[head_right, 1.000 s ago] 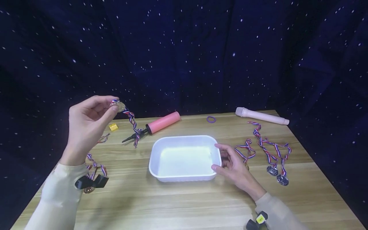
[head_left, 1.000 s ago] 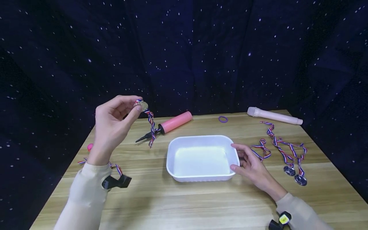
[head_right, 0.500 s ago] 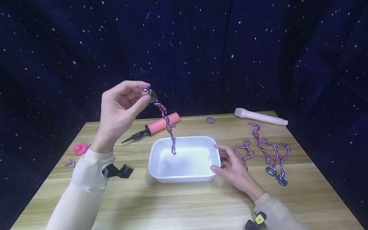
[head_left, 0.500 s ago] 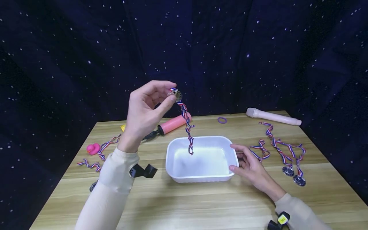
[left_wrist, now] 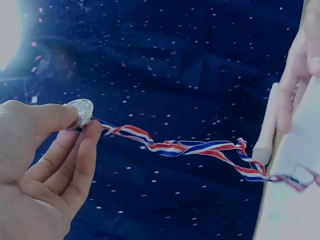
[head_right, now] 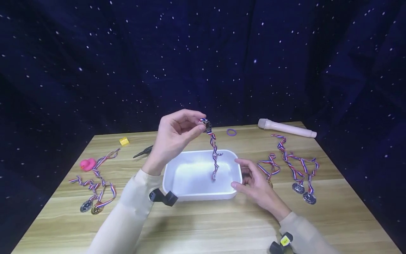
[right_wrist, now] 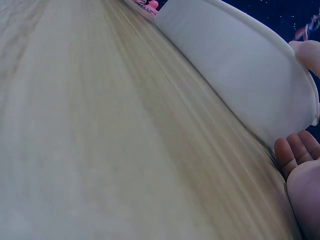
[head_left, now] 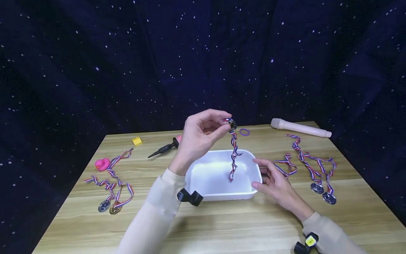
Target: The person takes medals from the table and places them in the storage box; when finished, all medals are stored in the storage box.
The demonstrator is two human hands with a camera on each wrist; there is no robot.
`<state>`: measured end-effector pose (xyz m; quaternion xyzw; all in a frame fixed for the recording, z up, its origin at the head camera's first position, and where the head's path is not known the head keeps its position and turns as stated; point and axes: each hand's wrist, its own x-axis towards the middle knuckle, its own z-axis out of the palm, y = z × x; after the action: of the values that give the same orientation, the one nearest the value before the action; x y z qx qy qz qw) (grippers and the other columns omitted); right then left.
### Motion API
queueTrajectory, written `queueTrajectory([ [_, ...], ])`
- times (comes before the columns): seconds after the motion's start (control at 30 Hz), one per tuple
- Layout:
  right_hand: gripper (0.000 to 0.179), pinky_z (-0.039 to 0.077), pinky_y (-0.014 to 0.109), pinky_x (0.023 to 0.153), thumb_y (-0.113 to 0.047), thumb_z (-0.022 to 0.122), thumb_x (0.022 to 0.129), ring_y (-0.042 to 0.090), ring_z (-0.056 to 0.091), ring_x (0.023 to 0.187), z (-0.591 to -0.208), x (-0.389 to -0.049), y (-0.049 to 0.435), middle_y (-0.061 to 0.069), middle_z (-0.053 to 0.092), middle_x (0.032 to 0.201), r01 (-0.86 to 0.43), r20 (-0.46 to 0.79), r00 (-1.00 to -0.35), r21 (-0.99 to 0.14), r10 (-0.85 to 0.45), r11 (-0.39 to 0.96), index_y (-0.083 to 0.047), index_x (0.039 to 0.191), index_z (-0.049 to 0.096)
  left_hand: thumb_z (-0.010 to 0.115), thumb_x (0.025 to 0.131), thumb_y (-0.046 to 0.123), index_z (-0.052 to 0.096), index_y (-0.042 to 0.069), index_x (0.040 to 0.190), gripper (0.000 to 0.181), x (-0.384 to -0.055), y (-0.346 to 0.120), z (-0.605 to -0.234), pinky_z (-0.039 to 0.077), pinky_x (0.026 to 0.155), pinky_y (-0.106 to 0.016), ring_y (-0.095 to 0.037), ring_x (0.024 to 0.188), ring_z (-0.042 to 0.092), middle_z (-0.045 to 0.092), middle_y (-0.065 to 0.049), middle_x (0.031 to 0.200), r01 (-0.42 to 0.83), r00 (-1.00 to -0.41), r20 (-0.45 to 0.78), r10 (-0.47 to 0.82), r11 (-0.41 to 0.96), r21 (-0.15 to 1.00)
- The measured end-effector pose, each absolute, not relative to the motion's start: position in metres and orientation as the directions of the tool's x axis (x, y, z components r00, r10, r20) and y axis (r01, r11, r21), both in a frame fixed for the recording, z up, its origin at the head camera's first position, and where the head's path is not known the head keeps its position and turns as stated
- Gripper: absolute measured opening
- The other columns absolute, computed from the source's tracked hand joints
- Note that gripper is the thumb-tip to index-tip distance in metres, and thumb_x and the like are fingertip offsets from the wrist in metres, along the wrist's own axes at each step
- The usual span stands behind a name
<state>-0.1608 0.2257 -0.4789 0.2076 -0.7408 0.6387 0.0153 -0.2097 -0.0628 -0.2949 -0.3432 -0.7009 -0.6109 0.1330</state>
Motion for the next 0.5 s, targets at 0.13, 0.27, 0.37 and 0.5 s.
queueTrajectory([
  [0.13,0.074,0.059,0.022,0.106,0.004,0.081,0.097,0.034,0.06,0.13,-0.48,-0.161,0.225,0.027,0.049,0.156,-0.333,0.294,-0.91,-0.938,-0.291,0.092,0.0,0.161,0.045,0.086,0.098,0.004,0.082,0.005,0.121,0.024,-0.211,-0.055,-0.31,0.058,0.072,-0.026,-0.019,0.084,0.072,0.079,-0.004,0.093,0.628,-0.748,0.576,0.329,0.072,0.775],
  [0.27,0.074,0.059,0.022,0.105,0.005,0.08,0.097,0.033,0.061,0.13,-0.481,-0.162,0.226,0.027,0.05,0.155,-0.34,0.303,-0.906,-0.937,-0.296,0.081,0.0,0.162,0.044,0.085,0.098,0.004,0.082,0.004,0.12,0.022,-0.212,-0.05,-0.33,0.058,0.072,-0.025,-0.016,0.083,0.072,0.081,-0.004,0.094,0.581,-0.78,0.514,0.357,0.109,0.806],
  [0.37,0.074,0.059,0.023,0.105,0.006,0.079,0.097,0.034,0.061,0.13,-0.482,-0.162,0.226,0.028,0.05,0.153,-0.344,0.309,-0.902,-0.937,-0.303,0.069,0.001,0.162,0.043,0.085,0.098,0.003,0.081,0.003,0.12,0.022,-0.21,-0.048,-0.344,0.062,0.075,-0.025,-0.014,0.083,0.075,0.082,-0.006,0.096,0.523,-0.808,0.443,0.389,0.126,0.843],
  [0.5,0.074,0.059,0.023,0.106,0.007,0.078,0.097,0.033,0.061,0.13,-0.482,-0.162,0.226,0.029,0.05,0.153,-0.346,0.313,-0.899,-0.936,-0.306,0.06,0.002,0.162,0.043,0.087,0.096,0.004,0.082,0.002,0.121,0.025,-0.207,-0.047,-0.36,0.065,0.078,-0.026,-0.012,0.084,0.077,0.083,-0.008,0.097,0.459,-0.83,0.356,0.429,0.161,0.874],
])
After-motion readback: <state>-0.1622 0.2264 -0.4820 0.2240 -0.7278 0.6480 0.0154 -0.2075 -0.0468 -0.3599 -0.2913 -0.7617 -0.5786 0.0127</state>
